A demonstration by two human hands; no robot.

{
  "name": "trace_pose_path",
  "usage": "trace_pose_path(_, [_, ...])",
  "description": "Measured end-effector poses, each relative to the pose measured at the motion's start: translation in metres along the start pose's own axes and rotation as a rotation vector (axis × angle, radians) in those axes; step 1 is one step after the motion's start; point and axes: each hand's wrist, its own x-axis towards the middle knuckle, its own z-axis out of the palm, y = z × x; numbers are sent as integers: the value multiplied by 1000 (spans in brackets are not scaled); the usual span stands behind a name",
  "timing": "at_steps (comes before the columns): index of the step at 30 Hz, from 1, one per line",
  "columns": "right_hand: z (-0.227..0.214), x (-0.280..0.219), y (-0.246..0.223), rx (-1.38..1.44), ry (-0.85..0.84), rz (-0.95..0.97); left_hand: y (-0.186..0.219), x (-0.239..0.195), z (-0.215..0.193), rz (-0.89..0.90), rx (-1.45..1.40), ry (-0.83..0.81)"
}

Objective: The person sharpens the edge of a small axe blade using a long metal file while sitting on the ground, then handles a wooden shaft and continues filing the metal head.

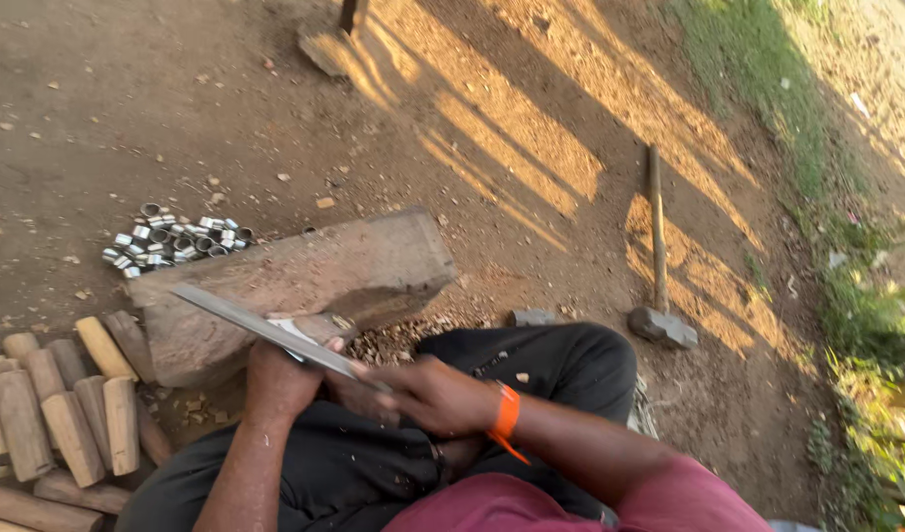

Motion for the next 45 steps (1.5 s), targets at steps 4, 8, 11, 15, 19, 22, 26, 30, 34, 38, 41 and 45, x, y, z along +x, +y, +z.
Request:
trace_pose_path(4, [12,83,12,-93,23,2,0,2,-1,-193,-21,-41])
trace_pose_path(8, [8,56,5,-97,-55,110,9,4,-9,-3,101,-52])
trace_pose_path(11, [-1,-12,-8,39,35,-32,11,5,-12,266,162,38])
trace_pose_path(15, [1,-6,-1,33,-6,112,6,0,-4,-51,109,-91])
trace_pose_path(19, [7,80,5,-74,76,-53,-3,5,6,-217,56,-61])
trace_pose_path(22, [5,69,-3,-92,27,53,-1,5,0,-126,14,-27])
trace_pose_path(26, [-2,-8,-11,-2,6,-4,2,6,-2,60,196,-48])
trace_pose_path(30, [0,8,-14,-58,19,18,8,3,-6,-8,33,-47])
trace_pose_path(34, [-4,78,-25,-70,-109,400,19,4,-10,-260,-73,-72])
trace_pose_path(38, [7,49,-14,-66,76,-100,19,4,-14,-232,-119,-41])
trace_pose_path(41, [4,-9,-8,-14,-51,130,12,4,-9,82,40,-13])
trace_pose_path(45, [16,1,5,27,70,-81,9,-1,-5,-78,-58,-55])
